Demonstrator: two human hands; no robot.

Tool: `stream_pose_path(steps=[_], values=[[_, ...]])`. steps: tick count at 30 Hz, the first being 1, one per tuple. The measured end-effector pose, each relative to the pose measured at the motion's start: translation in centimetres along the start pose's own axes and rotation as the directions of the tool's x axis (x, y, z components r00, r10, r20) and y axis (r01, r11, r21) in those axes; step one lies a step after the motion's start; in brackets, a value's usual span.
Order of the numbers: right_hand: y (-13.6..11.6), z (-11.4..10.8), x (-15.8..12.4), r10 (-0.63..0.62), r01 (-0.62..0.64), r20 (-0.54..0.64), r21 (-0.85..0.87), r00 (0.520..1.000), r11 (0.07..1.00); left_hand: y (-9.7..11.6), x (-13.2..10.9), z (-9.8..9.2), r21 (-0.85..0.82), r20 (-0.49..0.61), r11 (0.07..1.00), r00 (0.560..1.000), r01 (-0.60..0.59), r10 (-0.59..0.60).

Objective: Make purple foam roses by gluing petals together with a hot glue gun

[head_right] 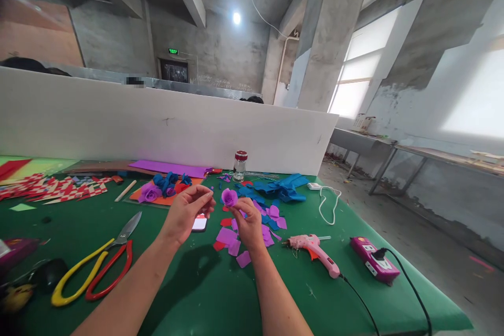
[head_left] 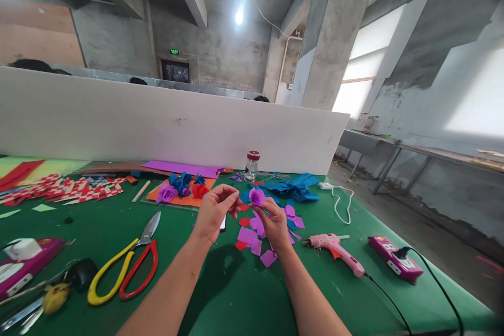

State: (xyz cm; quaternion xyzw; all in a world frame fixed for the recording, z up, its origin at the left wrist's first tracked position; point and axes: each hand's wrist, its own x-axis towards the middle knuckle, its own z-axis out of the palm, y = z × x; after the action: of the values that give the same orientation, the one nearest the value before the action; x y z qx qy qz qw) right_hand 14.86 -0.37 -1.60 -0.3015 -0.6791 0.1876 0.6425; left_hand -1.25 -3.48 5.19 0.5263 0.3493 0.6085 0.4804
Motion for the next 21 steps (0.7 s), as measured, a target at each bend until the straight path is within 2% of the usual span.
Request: stream_pose_path(steps=[3, 5, 8, 10, 13, 17, 21], values=[[-0.1, 0.1, 0.0, -0.023, 0.019, 0.072, 0.056, 0.997, 0.998, -0.6, 0.6, -0.7, 0.25, 0.043, 0.968, 0.999, 0.01, -0.022], [-0.1, 0.2, -0.1, -0.017, 0.003, 0.127, 0.108, 0.992, 0.994, -1.1, 1.0, -1.1, 0.38, 0.174, 0.921, 0.985, -0.09, 0.025], [0.1, 0.3, -0.1, 0.025, -0.061, 0.191, 0.188, 0.981, 0.98, -1.9, 1.5, -1.6, 0.384, 0.37, 0.881, 0.92, -0.276, 0.127], [0.3, 0.3, 0.0, 0.068, -0.121, 0.224, 0.232, 0.972, 0.965, -2.3, 1.6, -1.8, 0.332, 0.42, 0.895, 0.896, -0.298, 0.143], [0.5, 0.3, -0.1, 0.151, -0.236, 0.267, 0.321, 0.952, 0.917, -2.8, 1.3, -1.8, 0.271, 0.416, 0.925, 0.899, -0.266, 0.137], [0.6, 0.6, -0.3, 0.257, -0.377, 0.316, 0.412, 0.913, 0.83, -3.4, 0.8, -1.7, 0.269, 0.338, 0.934, 0.931, -0.237, 0.139], [0.8, 1.1, -0.4, 0.308, -0.436, 0.335, 0.437, 0.891, 0.787, -4.1, 0.8, -2.0, 0.278, 0.309, 0.904, 0.922, -0.324, 0.235]])
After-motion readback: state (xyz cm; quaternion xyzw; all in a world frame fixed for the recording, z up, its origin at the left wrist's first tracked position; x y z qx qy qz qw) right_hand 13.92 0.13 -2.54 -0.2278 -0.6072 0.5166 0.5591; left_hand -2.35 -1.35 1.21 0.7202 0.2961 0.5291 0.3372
